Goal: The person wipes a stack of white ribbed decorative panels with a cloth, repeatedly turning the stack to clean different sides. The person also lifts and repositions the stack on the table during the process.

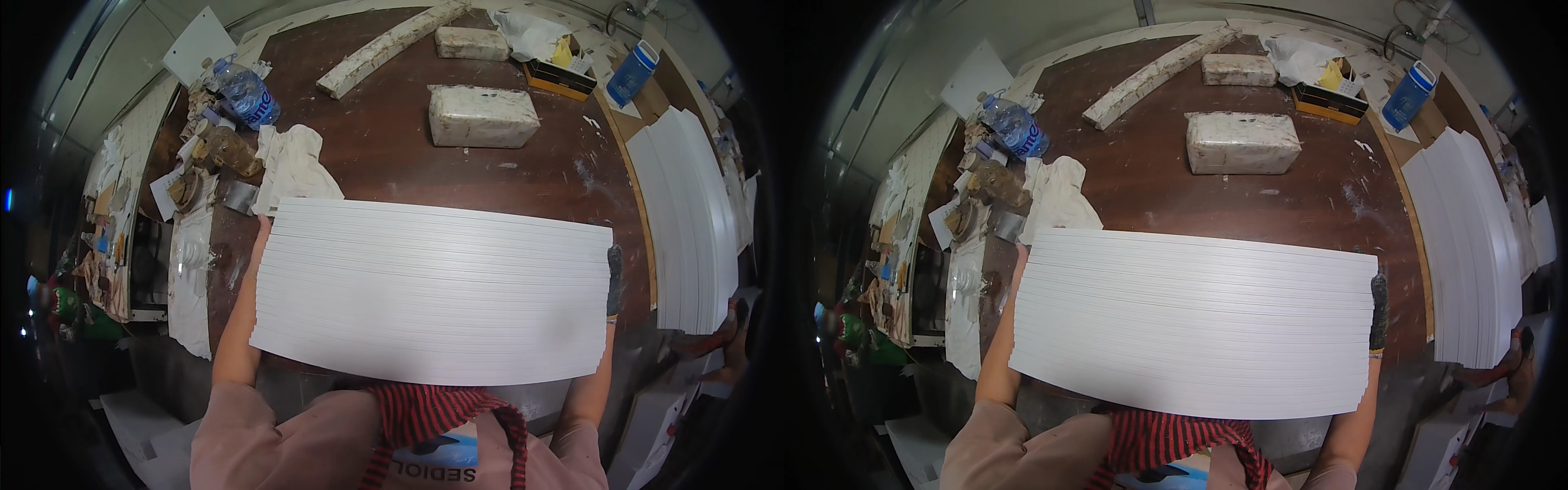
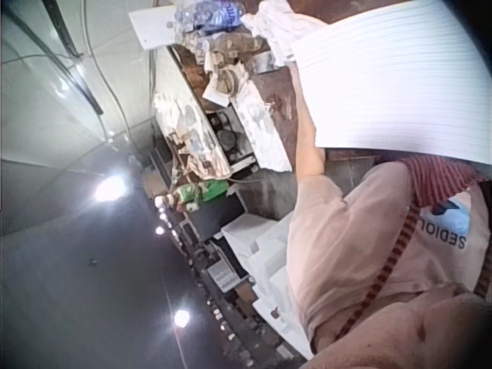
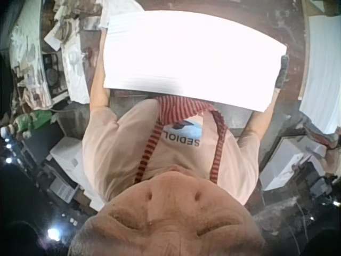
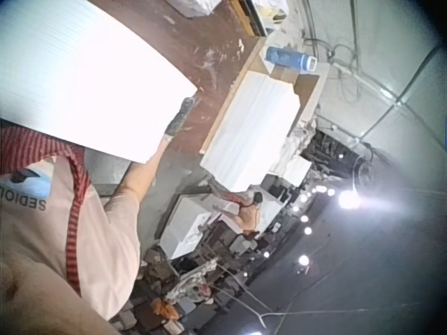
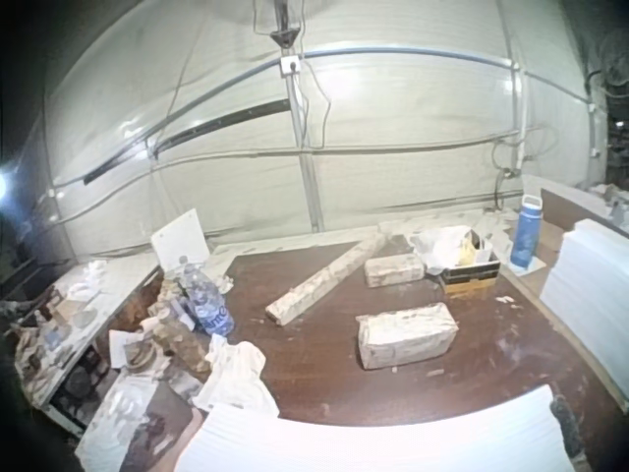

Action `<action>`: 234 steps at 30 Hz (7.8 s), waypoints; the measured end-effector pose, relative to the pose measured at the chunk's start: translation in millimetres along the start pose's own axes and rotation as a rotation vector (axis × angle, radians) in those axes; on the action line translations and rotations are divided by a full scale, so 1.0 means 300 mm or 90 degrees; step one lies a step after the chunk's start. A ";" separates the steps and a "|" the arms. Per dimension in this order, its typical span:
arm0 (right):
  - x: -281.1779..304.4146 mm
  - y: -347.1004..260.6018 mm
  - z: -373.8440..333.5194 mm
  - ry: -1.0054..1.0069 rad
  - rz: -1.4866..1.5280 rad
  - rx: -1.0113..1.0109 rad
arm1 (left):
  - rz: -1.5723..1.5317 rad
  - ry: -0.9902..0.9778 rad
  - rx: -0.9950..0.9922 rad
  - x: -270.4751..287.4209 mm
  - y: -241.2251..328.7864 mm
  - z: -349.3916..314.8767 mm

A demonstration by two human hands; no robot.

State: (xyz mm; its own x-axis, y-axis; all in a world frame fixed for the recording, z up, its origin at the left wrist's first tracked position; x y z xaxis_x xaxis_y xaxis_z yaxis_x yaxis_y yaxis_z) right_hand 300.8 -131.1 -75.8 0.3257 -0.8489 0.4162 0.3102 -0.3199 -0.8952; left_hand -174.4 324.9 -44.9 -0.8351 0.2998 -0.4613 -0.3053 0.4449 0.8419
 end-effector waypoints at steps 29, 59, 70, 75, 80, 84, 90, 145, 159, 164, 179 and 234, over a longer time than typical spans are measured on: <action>-1.235 -0.607 0.439 -0.815 0.214 0.163 | -0.177 0.517 -0.178 0.043 -0.258 -1.170; -0.239 -0.258 -1.037 -0.757 0.270 0.349 | 0.018 0.341 -0.143 0.314 -0.259 -1.187; -0.411 -0.233 -1.374 -0.524 0.636 -0.745 | 0.039 0.162 0.073 0.329 -0.279 -0.980; -0.407 -0.322 -1.333 -0.478 0.638 -0.517 | 0.055 0.190 0.054 0.267 -0.303 -0.995; -0.201 -0.154 -1.127 -0.318 0.645 -0.509 | 0.119 0.101 0.067 -0.015 -0.396 -1.135; 0.077 0.011 -0.884 -0.155 0.610 -0.447 | 0.089 -0.008 0.140 -0.276 -0.523 -1.230; 0.470 0.207 -0.511 0.039 0.558 -0.356 | 0.026 -0.196 0.316 -0.585 -0.744 -1.276; 0.621 0.147 -0.938 0.681 0.487 -0.249 | 0.168 -0.718 0.284 -1.348 -0.601 0.462; 0.695 0.235 -0.855 0.636 0.400 -0.247 | 0.089 -0.666 0.349 -1.193 -0.725 0.724; 0.737 0.233 -0.761 0.530 0.289 -0.265 | 0.119 -0.494 0.333 -1.090 -0.607 0.596; 0.269 0.157 0.411 -0.143 0.256 -0.022 | 0.004 -0.022 0.143 -0.357 -0.189 0.305; -0.037 -0.486 0.202 -0.140 -0.451 0.461 | 0.470 -0.234 -0.402 -1.119 0.054 -0.242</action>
State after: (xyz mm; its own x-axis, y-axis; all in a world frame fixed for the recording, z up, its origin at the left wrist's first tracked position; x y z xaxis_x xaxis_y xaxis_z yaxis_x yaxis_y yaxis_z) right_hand 306.3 -49.6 59.7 -0.0075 -0.4453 0.8954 0.9331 -0.3251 -0.1539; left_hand 67.7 170.3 144.0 -0.7530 0.6038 0.2615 -0.0463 -0.4451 0.8943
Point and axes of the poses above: each hand's wrist, its own z-axis towards the middle knuckle, its own x-axis out of the back of the hand, y = z × x, the point moved 7 cm from there along z, towards the middle knuckle, and after that the axes turned 10 degrees about y, right-handed, at the moved point
